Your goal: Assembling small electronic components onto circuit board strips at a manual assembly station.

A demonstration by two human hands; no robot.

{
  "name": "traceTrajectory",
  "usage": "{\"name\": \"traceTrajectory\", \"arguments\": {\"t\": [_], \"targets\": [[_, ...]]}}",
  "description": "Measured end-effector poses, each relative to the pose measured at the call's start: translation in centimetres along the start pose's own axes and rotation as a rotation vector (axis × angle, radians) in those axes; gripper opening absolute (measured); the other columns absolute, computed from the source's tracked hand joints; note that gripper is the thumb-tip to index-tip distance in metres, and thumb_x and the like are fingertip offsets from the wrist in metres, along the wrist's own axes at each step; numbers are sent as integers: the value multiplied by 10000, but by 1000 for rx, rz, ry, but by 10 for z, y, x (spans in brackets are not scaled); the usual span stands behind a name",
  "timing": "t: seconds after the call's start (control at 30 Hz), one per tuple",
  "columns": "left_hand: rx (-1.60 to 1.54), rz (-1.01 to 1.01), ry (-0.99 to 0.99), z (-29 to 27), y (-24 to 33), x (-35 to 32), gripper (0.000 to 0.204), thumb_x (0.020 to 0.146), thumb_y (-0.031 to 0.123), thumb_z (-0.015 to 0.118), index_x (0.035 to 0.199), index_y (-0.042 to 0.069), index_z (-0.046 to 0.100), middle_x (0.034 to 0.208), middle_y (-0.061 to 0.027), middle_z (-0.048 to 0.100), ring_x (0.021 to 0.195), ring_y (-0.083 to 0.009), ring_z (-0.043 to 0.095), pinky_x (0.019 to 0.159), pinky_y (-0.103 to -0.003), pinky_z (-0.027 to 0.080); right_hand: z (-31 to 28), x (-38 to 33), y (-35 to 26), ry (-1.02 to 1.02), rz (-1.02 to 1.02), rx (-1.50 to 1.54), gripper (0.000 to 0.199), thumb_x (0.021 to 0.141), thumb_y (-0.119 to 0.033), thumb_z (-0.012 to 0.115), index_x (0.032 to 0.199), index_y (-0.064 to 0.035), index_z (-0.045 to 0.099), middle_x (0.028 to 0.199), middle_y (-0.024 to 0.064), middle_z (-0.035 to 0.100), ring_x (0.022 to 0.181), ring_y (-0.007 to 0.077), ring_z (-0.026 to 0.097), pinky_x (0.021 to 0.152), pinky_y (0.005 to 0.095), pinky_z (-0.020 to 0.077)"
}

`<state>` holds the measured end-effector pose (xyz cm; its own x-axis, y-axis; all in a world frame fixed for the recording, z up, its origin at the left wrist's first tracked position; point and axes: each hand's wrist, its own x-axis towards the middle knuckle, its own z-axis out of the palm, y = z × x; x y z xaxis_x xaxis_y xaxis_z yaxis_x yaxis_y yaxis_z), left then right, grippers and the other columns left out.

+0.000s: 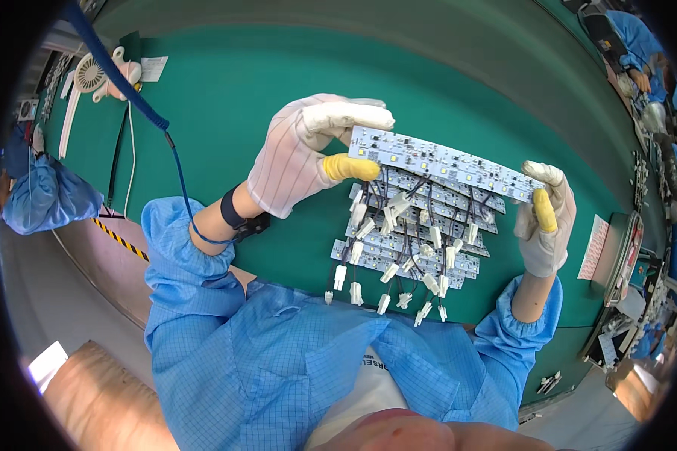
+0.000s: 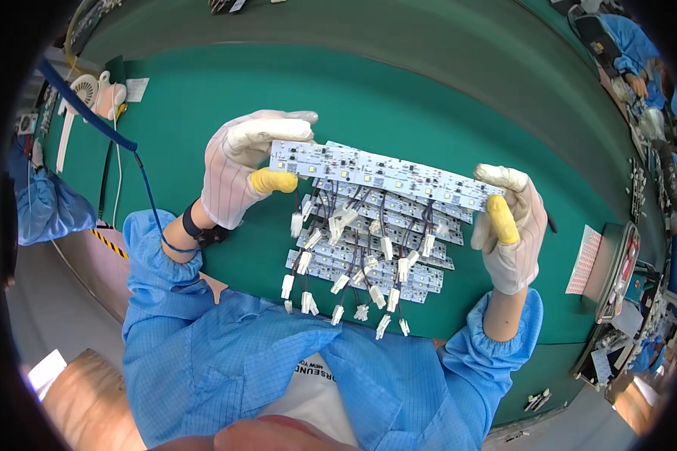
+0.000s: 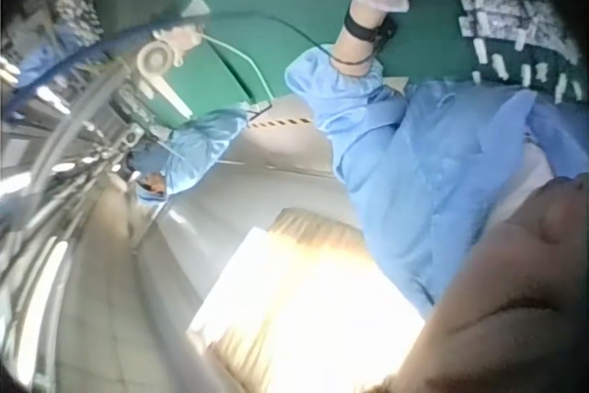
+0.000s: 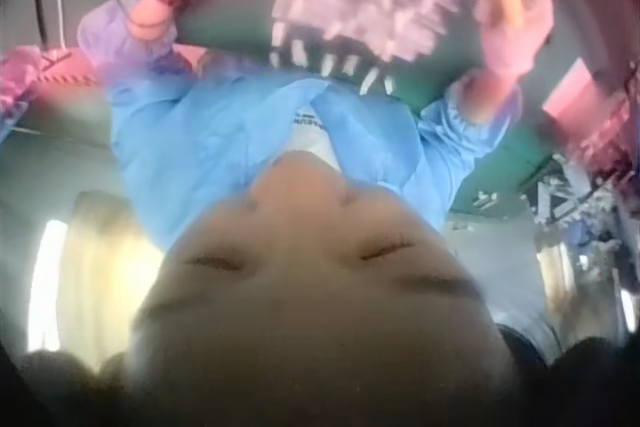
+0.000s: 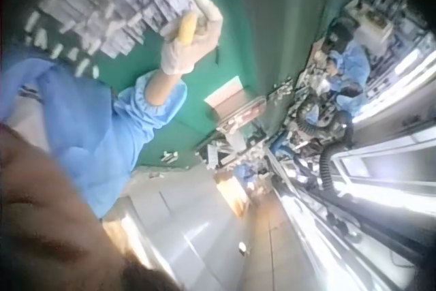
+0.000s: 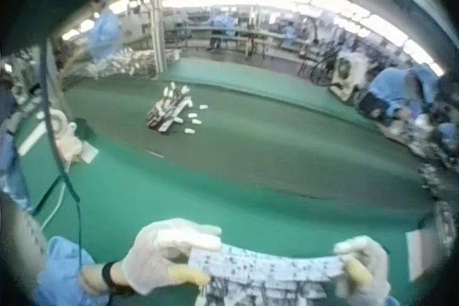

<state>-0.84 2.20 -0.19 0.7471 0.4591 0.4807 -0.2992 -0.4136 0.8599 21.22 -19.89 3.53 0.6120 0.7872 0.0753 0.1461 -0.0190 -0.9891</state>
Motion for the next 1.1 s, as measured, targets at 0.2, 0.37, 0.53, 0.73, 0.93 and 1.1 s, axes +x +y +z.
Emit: {"name": "traceTrajectory", "arguments": {"t": [0.2, 0.37, 0.53, 0.73, 0.93, 1.1], "targets": [[130, 56, 0, -7, 1, 2, 462, 699, 378, 730, 1051, 84, 671, 1059, -90, 655, 710, -138, 638, 674, -242, 531, 0, -2, 1, -31, -46, 34, 315, 913, -194, 567, 1124, 35, 518, 748, 18, 575, 425, 3, 384, 383, 148, 240], [59, 19, 3, -5, -2, 1, 497, 704, 419, 716, 1043, 57, 670, 1059, -106, 651, 765, -152, 654, 684, -243, 529, -2, -5, -4, -46, -28, -13, 328, 912, -197, 573, 1133, 39, 515, 750, 27, 579, 432, 11, 399, 383, 151, 249], [53, -44, -6, -11, 0, 2, 572, 746, 513, 649, 1034, 19, 663, 1054, -123, 647, 820, -164, 662, 711, -234, 524, -14, -8, 0, -194, -27, 146, 279, 910, -91, 522, 1147, 55, 506, 984, 68, 554, 749, 86, 522, 671, 186, 402], [-55, -130, 29, -6, 2, 1, 675, 776, 501, 652, 1161, -48, 574, 1059, -139, 623, 884, -186, 636, 752, -272, 524, 0, -8, -6, -34, -35, 117, 348, 887, -209, 600, 1107, 52, 529, 869, 99, 630, 405, 25, 397, 382, 167, 276], [-10, -173, 30, -8, 1, 0, 683, 761, 493, 675, 1176, -40, 570, 1034, -125, 618, 859, -165, 630, 743, -262, 519, -3, -9, -9, -113, 3, 162, 351, 879, -154, 614, 1131, 72, 521, 899, 131, 636, 442, 41, 452, 382, 169, 300], [66, -115, 90, -4, -1, 1, 713, 756, 511, 655, 1187, -47, 557, 1012, -133, 639, 796, -148, 625, 706, -259, 521, -7, -11, -19, -150, 103, 169, 401, 872, -229, 640, 1125, 53, 509, 935, 93, 612, 715, 54, 547, 513, 146, 372]]}}
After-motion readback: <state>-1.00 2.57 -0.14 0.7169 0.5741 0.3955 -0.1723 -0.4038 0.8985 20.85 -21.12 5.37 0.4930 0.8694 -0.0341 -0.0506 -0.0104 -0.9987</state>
